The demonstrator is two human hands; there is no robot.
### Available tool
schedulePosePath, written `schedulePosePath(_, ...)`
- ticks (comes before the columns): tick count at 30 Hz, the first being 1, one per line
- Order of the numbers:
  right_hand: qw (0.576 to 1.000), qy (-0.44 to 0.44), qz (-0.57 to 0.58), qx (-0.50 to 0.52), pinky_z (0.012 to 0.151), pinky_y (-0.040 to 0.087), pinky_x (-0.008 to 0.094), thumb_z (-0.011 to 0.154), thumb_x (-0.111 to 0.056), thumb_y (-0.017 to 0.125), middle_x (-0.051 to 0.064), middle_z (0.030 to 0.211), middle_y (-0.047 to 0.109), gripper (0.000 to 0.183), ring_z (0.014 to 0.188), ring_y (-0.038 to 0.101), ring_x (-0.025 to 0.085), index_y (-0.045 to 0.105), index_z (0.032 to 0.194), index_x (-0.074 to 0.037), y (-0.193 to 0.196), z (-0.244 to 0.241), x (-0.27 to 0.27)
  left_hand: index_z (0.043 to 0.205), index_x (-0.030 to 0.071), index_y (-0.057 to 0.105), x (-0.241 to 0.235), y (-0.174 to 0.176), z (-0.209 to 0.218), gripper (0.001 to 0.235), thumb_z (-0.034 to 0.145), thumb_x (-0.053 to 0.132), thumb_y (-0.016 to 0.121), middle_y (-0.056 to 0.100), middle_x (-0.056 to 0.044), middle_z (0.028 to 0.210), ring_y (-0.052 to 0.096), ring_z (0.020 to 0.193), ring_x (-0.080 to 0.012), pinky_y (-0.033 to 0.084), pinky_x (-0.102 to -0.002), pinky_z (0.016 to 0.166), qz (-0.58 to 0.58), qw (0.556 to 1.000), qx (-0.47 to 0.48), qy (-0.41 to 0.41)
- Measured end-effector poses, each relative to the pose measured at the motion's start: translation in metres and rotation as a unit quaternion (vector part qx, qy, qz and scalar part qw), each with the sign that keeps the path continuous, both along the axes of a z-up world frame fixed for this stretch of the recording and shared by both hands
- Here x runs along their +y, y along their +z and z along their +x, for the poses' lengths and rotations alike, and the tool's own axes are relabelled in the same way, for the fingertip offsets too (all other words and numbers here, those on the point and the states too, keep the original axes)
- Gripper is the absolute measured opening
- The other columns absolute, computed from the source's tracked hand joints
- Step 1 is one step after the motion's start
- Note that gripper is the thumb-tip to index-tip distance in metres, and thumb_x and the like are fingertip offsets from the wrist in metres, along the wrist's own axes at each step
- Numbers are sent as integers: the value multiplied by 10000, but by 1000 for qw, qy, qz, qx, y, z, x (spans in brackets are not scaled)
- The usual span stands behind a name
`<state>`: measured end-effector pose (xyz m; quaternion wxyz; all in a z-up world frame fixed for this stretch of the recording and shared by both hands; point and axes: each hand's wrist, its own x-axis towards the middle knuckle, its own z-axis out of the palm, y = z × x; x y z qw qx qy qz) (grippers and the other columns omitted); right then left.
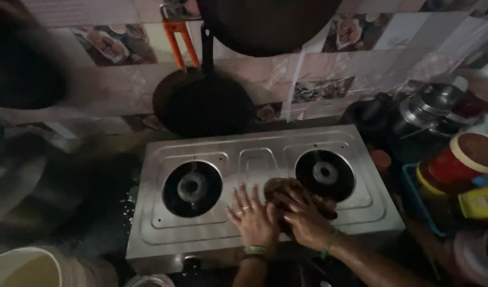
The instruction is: The person cleans a two-burner gas stove by repeatedly dipping a dark cloth into a bucket of water and scrubbing the metal surface. The person wipes around the burner grates and the flat areas of the stove top, frequently re-wetting the cloth.
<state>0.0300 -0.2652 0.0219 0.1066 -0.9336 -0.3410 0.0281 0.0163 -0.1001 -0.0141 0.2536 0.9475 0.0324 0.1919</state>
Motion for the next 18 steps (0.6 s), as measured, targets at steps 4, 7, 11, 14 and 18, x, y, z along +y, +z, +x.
schedulePosePath(4, 999, 47, 23, 2, 1198, 96, 601, 911, -171, 667, 101, 1629, 278, 612, 1517, 129, 402, 485, 1494, -139, -11, 59, -9, 1562, 114, 318, -48, 3, 9, 652, 1028, 480, 400, 151, -169, 1688, 20, 1563, -400, -28, -683, 1175, -77, 996, 35, 2)
schedulePosePath(7, 996, 73, -30, -36, 1251, 133, 554, 881, -158, 662, 41, 1650, 302, 585, 1555, 166, 341, 552, 1446, -260, -13, 118, -11, 1588, 104, 256, -58, 18, 20, 685, 1040, 483, 417, 95, -191, 1682, 8, 1541, -403, -47, -685, 1162, -26, 997, 63, -21)
schedulePosePath(11, 989, 122, -68, -41, 1175, 190, 604, 913, -192, 684, 51, 1620, 293, 571, 1497, 176, 362, 526, 1443, -334, -22, 190, -15, 1585, 143, 190, -63, 48, 23, 733, 976, 444, 467, 28, -147, 1676, -65, 1542, -369, -72, -700, 1156, 28, 973, 223, -62)
schedulePosePath(14, 980, 187, -46, -43, 1231, 258, 566, 870, -166, 720, -9, 1638, 312, 625, 1538, 198, 323, 539, 1407, -428, -22, 225, -38, 1598, 168, 174, -65, 64, 32, 740, 984, 450, 476, -17, -125, 1706, -100, 1545, -341, -75, -703, 1170, 50, 948, 300, -91)
schedulePosePath(18, 981, 143, -114, 67, 1202, 288, 543, 845, -137, 736, -31, 1663, 231, 745, 1554, 129, 306, 488, 1482, -432, -5, 246, -81, 1616, 171, 195, -68, 64, 32, 759, 971, 446, 486, -19, -119, 1732, -101, 1532, -335, -66, -711, 1153, 50, 952, 290, -87)
